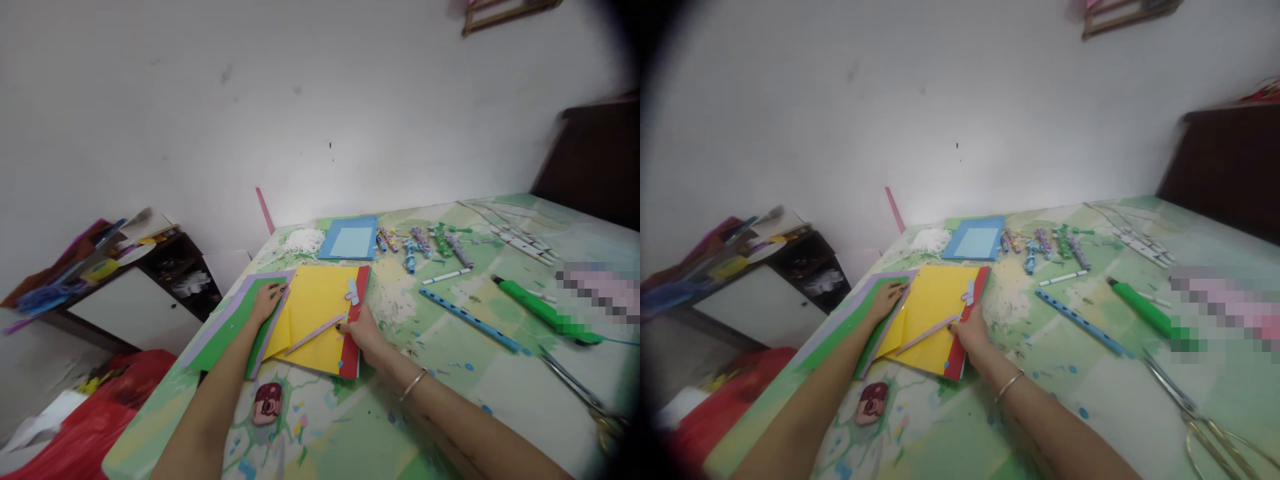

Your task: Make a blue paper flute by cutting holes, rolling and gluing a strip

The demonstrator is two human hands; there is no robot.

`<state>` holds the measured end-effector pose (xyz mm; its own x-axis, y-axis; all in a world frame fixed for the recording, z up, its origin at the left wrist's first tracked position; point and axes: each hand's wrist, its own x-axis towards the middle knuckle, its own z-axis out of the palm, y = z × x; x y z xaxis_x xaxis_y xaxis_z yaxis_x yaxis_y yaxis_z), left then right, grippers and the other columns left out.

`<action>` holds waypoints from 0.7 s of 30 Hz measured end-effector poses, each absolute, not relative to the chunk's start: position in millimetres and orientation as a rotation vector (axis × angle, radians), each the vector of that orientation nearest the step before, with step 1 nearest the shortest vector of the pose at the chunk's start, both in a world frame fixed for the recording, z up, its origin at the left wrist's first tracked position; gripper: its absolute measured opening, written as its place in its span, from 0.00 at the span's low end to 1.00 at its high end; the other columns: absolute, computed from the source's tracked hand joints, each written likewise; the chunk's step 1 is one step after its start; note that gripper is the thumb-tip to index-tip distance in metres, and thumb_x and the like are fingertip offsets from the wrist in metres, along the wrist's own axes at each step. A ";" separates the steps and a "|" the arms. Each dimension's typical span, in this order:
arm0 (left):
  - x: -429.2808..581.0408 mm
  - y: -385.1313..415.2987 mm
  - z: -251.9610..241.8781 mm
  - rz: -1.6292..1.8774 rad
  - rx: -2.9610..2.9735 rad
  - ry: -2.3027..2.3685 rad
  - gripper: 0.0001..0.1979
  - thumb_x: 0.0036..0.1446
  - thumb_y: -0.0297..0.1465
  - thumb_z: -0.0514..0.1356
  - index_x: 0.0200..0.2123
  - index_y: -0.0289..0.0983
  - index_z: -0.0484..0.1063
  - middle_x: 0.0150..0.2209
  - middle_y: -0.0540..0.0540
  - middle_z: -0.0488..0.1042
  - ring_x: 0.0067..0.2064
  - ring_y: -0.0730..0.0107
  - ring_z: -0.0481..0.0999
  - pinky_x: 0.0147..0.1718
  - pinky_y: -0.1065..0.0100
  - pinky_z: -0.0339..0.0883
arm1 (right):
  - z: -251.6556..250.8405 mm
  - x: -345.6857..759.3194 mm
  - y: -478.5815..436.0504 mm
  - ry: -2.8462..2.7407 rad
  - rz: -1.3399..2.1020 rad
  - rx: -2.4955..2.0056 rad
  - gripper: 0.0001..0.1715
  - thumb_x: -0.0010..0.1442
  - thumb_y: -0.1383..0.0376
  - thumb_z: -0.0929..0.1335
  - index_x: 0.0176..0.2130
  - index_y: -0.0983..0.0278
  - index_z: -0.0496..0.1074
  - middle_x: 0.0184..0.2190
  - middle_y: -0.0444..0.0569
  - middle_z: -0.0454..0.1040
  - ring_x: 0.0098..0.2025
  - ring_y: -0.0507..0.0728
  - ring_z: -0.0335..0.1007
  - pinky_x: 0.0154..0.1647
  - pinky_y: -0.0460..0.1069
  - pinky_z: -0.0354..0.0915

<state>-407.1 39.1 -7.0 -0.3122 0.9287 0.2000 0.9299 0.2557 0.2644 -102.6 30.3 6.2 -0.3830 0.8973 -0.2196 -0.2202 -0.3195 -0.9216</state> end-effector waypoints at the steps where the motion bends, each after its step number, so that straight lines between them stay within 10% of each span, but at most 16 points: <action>1: -407.2 37.1 -4.1 -0.553 -1.832 -2.495 0.18 0.61 0.35 0.46 0.48 0.41 0.70 0.52 0.47 0.67 0.53 0.65 0.64 0.52 0.63 0.57 | 7.0 -102.7 29.0 -1.073 1.771 -1.021 0.33 0.35 0.74 0.68 0.44 0.61 0.62 0.39 0.48 0.75 0.40 0.59 0.72 0.36 0.50 0.69; 13: -323.2 26.3 6.5 -0.580 -1.998 -2.420 0.14 0.56 0.34 0.51 0.39 0.36 0.73 0.47 0.41 0.70 0.50 0.65 0.67 0.51 0.66 0.56 | 27.5 16.6 15.6 -0.824 2.003 -1.013 0.35 0.35 0.75 0.69 0.46 0.61 0.61 0.32 0.49 0.77 0.32 0.64 0.74 0.33 0.56 0.69; 21: -248.3 25.3 18.5 -0.446 -1.910 -2.705 0.18 0.50 0.44 0.53 0.32 0.34 0.69 0.32 0.36 0.74 0.35 0.55 0.73 0.30 0.64 0.60 | 16.8 55.0 12.1 -1.256 1.663 -1.388 0.19 0.44 0.60 0.71 0.36 0.62 0.64 0.38 0.51 0.75 0.39 0.63 0.73 0.33 0.52 0.69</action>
